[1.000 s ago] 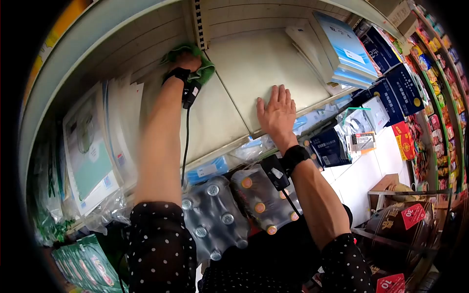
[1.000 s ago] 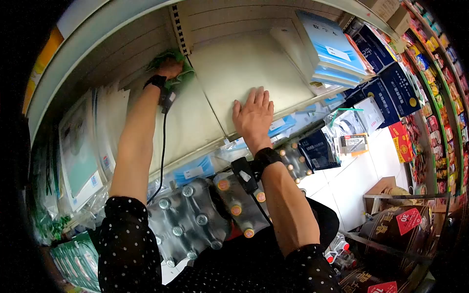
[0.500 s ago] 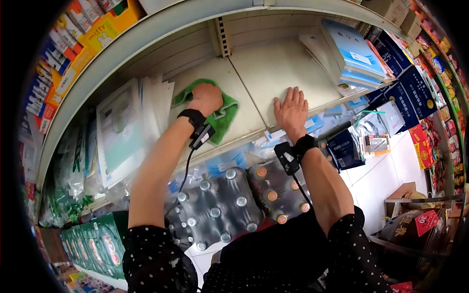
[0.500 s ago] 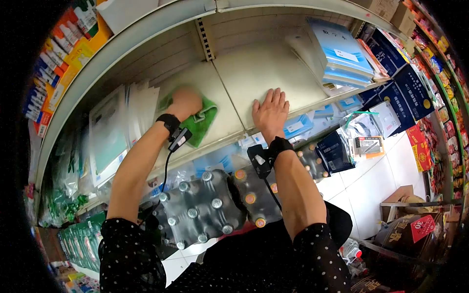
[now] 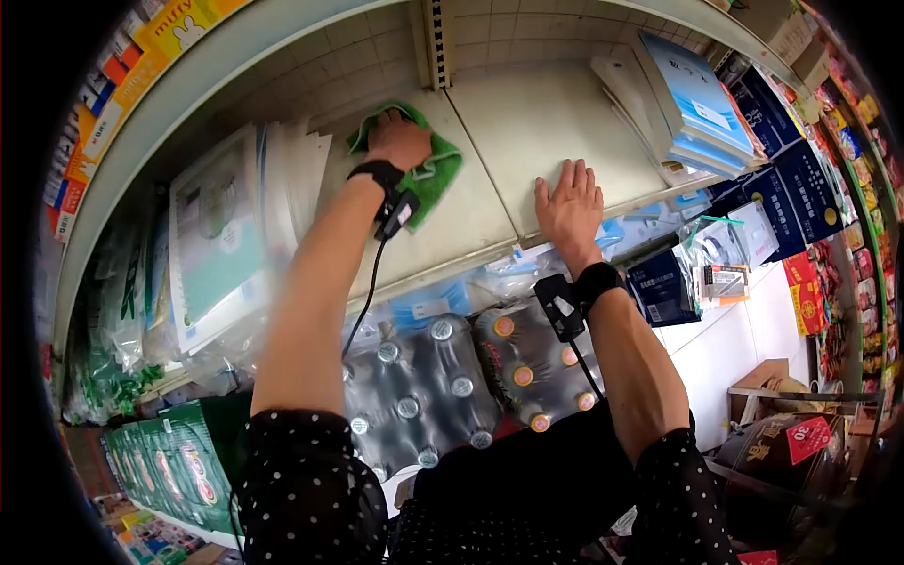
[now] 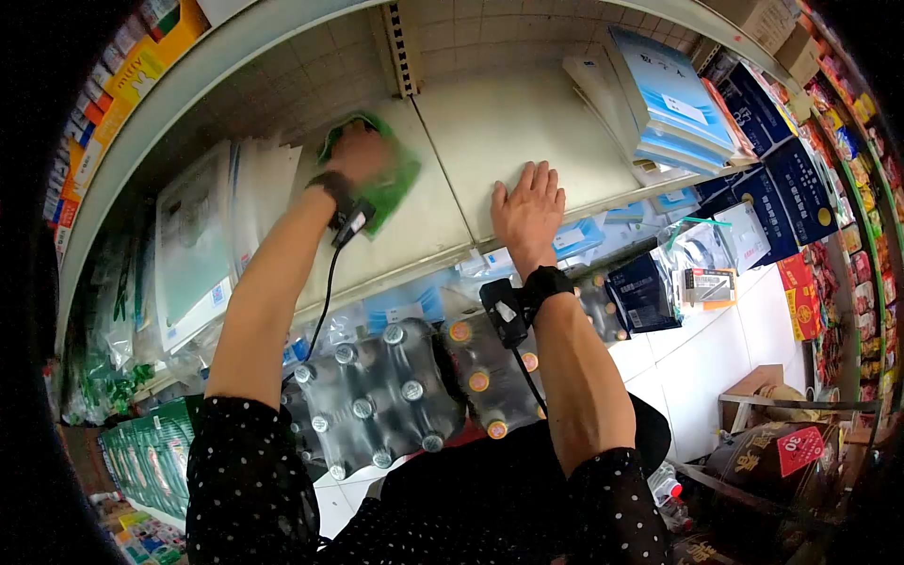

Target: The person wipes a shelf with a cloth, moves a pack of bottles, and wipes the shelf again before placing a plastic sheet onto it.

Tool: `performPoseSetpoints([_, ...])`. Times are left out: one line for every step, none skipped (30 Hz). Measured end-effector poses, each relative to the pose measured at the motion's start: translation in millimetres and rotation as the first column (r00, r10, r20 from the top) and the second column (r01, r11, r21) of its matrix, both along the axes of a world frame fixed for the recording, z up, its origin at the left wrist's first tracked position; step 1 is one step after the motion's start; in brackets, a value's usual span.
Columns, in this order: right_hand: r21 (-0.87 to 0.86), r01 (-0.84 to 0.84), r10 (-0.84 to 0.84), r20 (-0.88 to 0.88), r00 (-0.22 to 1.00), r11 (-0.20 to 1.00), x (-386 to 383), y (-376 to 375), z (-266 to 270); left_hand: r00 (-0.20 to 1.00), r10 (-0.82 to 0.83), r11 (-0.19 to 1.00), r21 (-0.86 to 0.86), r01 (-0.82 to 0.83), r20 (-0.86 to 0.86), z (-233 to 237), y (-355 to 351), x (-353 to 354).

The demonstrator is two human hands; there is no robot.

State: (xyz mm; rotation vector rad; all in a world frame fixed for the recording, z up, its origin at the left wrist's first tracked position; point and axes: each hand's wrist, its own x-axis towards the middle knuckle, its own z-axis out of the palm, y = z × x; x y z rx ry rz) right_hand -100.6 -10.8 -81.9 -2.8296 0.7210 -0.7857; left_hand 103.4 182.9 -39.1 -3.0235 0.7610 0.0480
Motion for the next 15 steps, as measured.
performPoseSetpoints([0.002, -0.001, 0.001, -0.003, 1.0, 1.0, 1, -1, 2, 0.997, 0.011, 1.0, 0.014, -0.01, -0.07, 16, -2, 4])
performPoseSetpoints([0.006, -0.001, 0.001, -0.002, 1.0, 1.0, 2, -1, 2, 0.99, 0.019, 0.999, 0.03, -0.015, -0.139, 30, -7, 8])
performPoseSetpoints([0.012, 0.002, -0.002, -0.006, 1.0, 1.0, 2, 1, 2, 0.993, 0.031, 0.994, 0.109, -0.019, -0.112, 21, -12, 26])
performPoseSetpoints([0.017, 0.006, -0.006, -0.009, 1.0, 1.0, 2, 0, 2, 0.996, 0.041, 0.982, 0.186, -0.025, -0.082, 2, -15, 56])
performPoseSetpoints([0.017, 0.008, -0.008, -0.008, 1.0, 1.0, 2, 0, 3, 0.998, 0.049, 0.963, 0.267, -0.033, -0.051, -17, -14, 81])
performPoseSetpoints([0.02, 0.008, -0.008, -0.007, 1.0, 1.0, 1, 1, 4, 0.995, 0.087, 0.981, 0.18, -0.076, -0.052, -35, -8, 99])
performPoseSetpoints([0.022, 0.007, -0.007, 0.0, 1.0, 1.0, 2, 2, 5, 0.991, 0.126, 0.989, 0.09, -0.121, -0.052, -49, -1, 117])
performPoseSetpoints([0.012, 0.013, -0.013, 0.016, 1.0, 1.0, 1, 2, 4, 0.985, 0.163, 0.987, -0.001, -0.163, -0.052, -53, -1, 126])
performPoseSetpoints([0.017, 0.017, -0.018, 0.014, 1.0, 1.0, 1, 1, 5, 0.973, 0.216, 0.975, -0.039, -0.22, -0.077, -35, -6, 110])
performPoseSetpoints([0.024, 0.02, -0.02, 0.014, 1.0, 1.0, 2, 1, 6, 0.958, 0.27, 0.958, -0.073, -0.278, -0.102, -5, -9, 77])
performPoseSetpoints([0.036, 0.022, -0.022, 0.016, 1.0, 0.999, 2, 3, 7, 0.938, 0.322, 0.937, -0.103, -0.335, -0.126, 13, -8, 56])
performPoseSetpoints([0.037, 0.022, -0.022, 0.008, 1.0, 0.999, 1, 5, 7, 0.944, 0.304, 0.943, -0.096, -0.317, -0.13, 16, -6, 53])
performPoseSetpoints([0.033, 0.022, -0.022, 0.005, 1.0, 0.999, 1, 3, 8, 0.967, 0.239, 0.969, -0.036, -0.243, -0.085, 5, -5, 62])
performPoseSetpoints([0.03, 0.022, -0.022, 0.002, 1.0, 0.999, 2, 2, 8, 0.984, 0.17, 0.985, 0.03, -0.169, -0.046, -18, -1, 75])
performPoseSetpoints([0.024, 0.025, -0.026, 0.019, 0.999, 0.999, 2, 1, 7, 0.995, 0.099, 0.99, 0.105, -0.097, -0.011, -26, 3, 82])
